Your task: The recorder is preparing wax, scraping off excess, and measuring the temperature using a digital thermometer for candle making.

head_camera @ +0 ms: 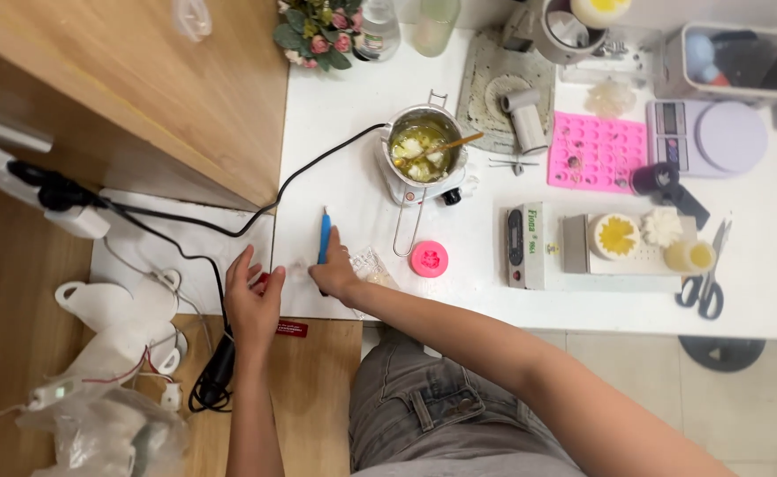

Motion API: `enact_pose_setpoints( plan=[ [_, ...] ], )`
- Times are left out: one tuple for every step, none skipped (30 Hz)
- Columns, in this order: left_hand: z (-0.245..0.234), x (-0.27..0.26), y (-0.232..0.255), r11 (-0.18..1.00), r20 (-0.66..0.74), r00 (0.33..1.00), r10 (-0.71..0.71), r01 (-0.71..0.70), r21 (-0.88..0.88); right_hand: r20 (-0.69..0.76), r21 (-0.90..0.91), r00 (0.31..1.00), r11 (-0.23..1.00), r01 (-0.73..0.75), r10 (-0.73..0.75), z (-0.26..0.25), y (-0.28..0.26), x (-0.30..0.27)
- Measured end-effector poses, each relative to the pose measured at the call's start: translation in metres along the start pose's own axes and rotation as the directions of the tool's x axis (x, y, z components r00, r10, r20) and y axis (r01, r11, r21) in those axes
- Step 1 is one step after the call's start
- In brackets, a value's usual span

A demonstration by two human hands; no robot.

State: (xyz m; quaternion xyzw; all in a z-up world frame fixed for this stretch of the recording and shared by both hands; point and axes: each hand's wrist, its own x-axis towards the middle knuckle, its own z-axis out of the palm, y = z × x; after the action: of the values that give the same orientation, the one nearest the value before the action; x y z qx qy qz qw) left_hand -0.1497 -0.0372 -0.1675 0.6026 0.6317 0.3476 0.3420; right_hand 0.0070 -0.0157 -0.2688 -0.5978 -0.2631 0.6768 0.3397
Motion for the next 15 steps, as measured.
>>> enact_pose_setpoints(
  plan=[
    [-0.002,-0.005,0.002,0.999,-0.025,1.0,-0.004,0.003,-0.045,-0.088,-0.248,0.989,0.964,0.092,-0.118,0.003,0.01,0.011],
    [-0.003,-0.011,0.004,0.996,-0.049,0.999,-0.01,0.006,-0.091,-0.141,-0.488,0.958,0.86,0.151,-0.249,0.006,0.02,0.022],
    [-0.005,-0.016,0.005,0.996,-0.032,0.999,-0.006,0.003,-0.089,-0.156,-0.48,0.957,0.866,0.143,-0.244,0.007,0.017,0.018],
    [-0.007,-0.021,0.006,0.991,-0.042,0.999,-0.026,0.021,-0.135,-0.124,-0.496,0.956,0.851,0.172,-0.266,0.009,0.015,0.014],
    [-0.008,-0.025,0.008,0.983,-0.054,0.997,-0.048,0.037,-0.182,-0.089,-0.514,0.953,0.833,0.205,-0.289,0.008,0.01,0.012],
    [-0.009,-0.029,0.015,0.983,-0.041,0.998,-0.043,0.034,-0.181,-0.101,-0.509,0.952,0.837,0.199,-0.288,0.006,0.015,0.005],
    [-0.011,-0.032,0.022,0.979,-0.039,0.998,-0.056,0.047,-0.198,-0.042,-0.544,0.932,0.79,0.282,-0.361,0.005,0.019,-0.001],
    [-0.012,-0.034,0.029,0.975,-0.037,0.997,-0.069,0.06,-0.215,0.022,-0.573,0.904,0.735,0.362,-0.427,0.003,0.022,-0.008],
    [-0.012,-0.038,0.033,0.975,-0.022,0.998,-0.061,0.055,-0.216,0.005,-0.571,0.903,0.74,0.355,-0.43,-0.005,0.027,-0.022],
    [-0.012,-0.042,0.037,0.978,-0.021,1.0,-0.004,-0.001,-0.206,0.176,-0.538,0.908,0.735,0.412,-0.38,-0.014,0.031,-0.036],
    [-0.009,-0.045,0.041,0.978,-0.02,0.998,0.054,-0.057,-0.201,0.345,-0.497,0.878,0.728,0.471,-0.332,-0.025,0.035,-0.049],
    [-0.009,-0.051,0.047,0.976,-0.006,0.998,0.063,-0.063,-0.207,0.329,-0.5,0.882,0.73,0.466,-0.338,-0.048,0.015,-0.085],
    [-0.007,-0.057,0.052,0.986,0.036,0.996,0.084,-0.078,-0.147,0.436,-0.488,0.881,0.775,0.402,-0.182,-0.073,-0.004,-0.122],
    [-0.006,-0.064,0.057,0.992,0.079,0.992,0.103,-0.096,-0.087,0.535,-0.483,0.844,0.81,0.332,-0.027,-0.097,-0.022,-0.159],
    [-0.004,-0.072,0.059,0.991,0.085,0.99,0.11,-0.102,-0.089,0.529,-0.482,0.848,0.811,0.332,-0.033,-0.128,-0.033,-0.184]
  ],
)
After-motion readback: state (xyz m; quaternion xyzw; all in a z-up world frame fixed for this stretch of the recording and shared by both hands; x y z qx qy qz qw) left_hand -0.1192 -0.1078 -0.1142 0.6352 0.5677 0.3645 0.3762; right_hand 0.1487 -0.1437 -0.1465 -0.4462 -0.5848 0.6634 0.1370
